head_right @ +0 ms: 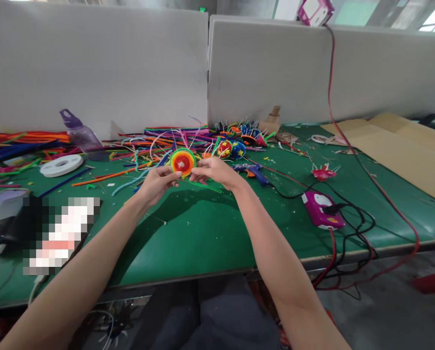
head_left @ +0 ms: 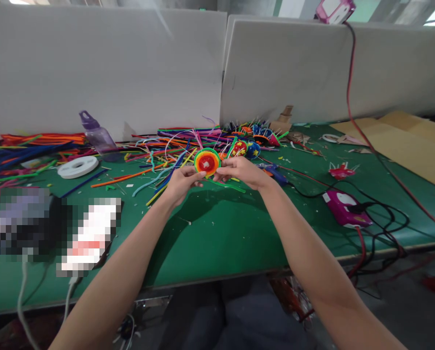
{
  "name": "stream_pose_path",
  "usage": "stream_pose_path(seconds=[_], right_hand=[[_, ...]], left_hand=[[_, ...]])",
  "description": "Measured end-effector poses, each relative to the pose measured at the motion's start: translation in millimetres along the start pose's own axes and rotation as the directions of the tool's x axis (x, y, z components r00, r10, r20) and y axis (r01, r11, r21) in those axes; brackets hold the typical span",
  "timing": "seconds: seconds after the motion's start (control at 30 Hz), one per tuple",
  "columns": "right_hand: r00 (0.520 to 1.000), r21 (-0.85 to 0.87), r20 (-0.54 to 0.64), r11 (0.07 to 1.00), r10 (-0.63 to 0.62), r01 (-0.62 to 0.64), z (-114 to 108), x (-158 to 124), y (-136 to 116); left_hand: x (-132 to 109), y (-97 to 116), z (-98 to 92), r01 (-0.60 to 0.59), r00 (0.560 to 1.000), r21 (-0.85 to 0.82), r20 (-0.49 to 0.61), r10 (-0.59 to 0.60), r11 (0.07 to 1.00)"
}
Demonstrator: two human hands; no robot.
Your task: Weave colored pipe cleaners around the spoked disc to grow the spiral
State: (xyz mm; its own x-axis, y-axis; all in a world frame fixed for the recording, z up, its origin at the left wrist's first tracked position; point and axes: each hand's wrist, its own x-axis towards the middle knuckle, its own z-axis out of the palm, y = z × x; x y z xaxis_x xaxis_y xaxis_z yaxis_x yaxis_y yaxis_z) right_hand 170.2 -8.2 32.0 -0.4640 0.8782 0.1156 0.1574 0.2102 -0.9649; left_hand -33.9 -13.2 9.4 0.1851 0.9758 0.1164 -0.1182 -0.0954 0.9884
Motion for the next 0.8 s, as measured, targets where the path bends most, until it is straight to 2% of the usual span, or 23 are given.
stream_pose_path(seconds=[0.23,0.4,0.5,0.57,0.67,0.73,0.8], right_hand=[[0.975,-0.002,-0.224,1.0,0.006,-0.007,6,5,5],[0.902,-0.021,-0.431,0.999,-0.037,0.031,17,12,9],[0.836,-0.187,-0.521,0.979,-0.171,0.083,24,13,11],[0.781,-0.383,-0.533,0.916,-0.325,0.119,29,11,14],[0.725,-0.68,-0.443,0.725,-0.528,0.113,33,8,17],[0.725,-0.804,-0.338,0.585,-0.6,0.109,33,6,19],[0.741,-0.86,-0.242,0.492,-0.626,0.134,32,3,18]], left_hand=[[1,-5,0.6,0.036,0.999,-0.031,-0.015,-0.036,0.999],[1,-7,4.0,0.073,0.994,-0.145,-0.069,-0.084,0.987],[1,-7,6.2,0.104,0.988,-0.226,-0.085,-0.126,0.969],[0,-5,7.2,0.133,0.982,-0.276,-0.095,-0.165,0.952],[0,-3,7.9,0.167,0.972,-0.35,-0.096,-0.212,0.922],[0,-3,8.4,0.185,0.969,-0.385,-0.081,-0.233,0.904],[0,-3,9.0,0.207,0.964,-0.407,-0.071,-0.256,0.89]])
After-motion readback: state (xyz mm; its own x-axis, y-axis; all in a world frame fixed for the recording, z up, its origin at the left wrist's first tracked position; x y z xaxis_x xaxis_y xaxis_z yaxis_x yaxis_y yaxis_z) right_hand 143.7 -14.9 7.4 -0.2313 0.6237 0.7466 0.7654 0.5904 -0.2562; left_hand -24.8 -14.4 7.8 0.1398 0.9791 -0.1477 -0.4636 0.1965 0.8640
